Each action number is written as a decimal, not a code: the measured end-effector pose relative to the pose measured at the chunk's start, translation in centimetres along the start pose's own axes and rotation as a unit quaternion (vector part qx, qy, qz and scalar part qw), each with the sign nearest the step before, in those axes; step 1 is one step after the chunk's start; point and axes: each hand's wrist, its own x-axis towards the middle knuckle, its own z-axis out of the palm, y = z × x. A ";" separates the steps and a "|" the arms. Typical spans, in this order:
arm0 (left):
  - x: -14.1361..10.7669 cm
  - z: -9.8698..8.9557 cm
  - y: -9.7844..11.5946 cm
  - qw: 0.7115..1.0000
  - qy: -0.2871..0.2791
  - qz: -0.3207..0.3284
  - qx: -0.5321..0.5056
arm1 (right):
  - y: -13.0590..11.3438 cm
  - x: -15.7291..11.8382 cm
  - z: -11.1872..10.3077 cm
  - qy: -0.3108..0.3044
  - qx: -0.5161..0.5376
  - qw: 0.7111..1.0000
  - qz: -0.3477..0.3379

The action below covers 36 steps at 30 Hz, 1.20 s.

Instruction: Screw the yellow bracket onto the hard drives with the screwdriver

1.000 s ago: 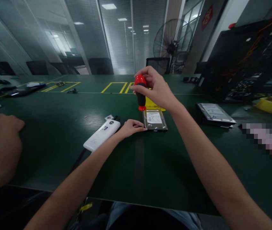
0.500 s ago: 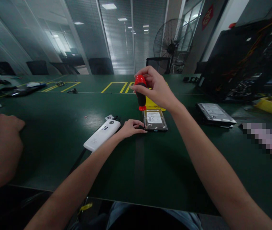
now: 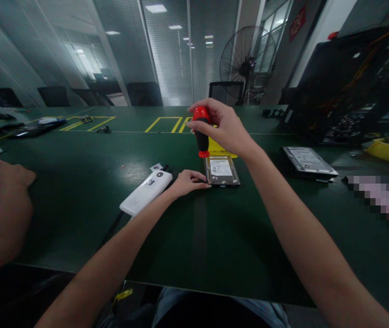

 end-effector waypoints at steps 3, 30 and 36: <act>0.0 0.0 0.0 1.000 -0.001 -0.007 0.007 | 0.0 0.0 0.0 0.001 -0.002 1.000 -0.005; 0.1 -0.3 -0.1 0.999 -0.018 0.018 0.039 | -0.6 -0.2 0.6 -0.045 0.141 0.988 0.036; 0.2 -0.1 -0.2 1.000 -0.008 0.006 0.006 | -0.9 -0.3 0.5 -0.055 0.145 0.987 0.048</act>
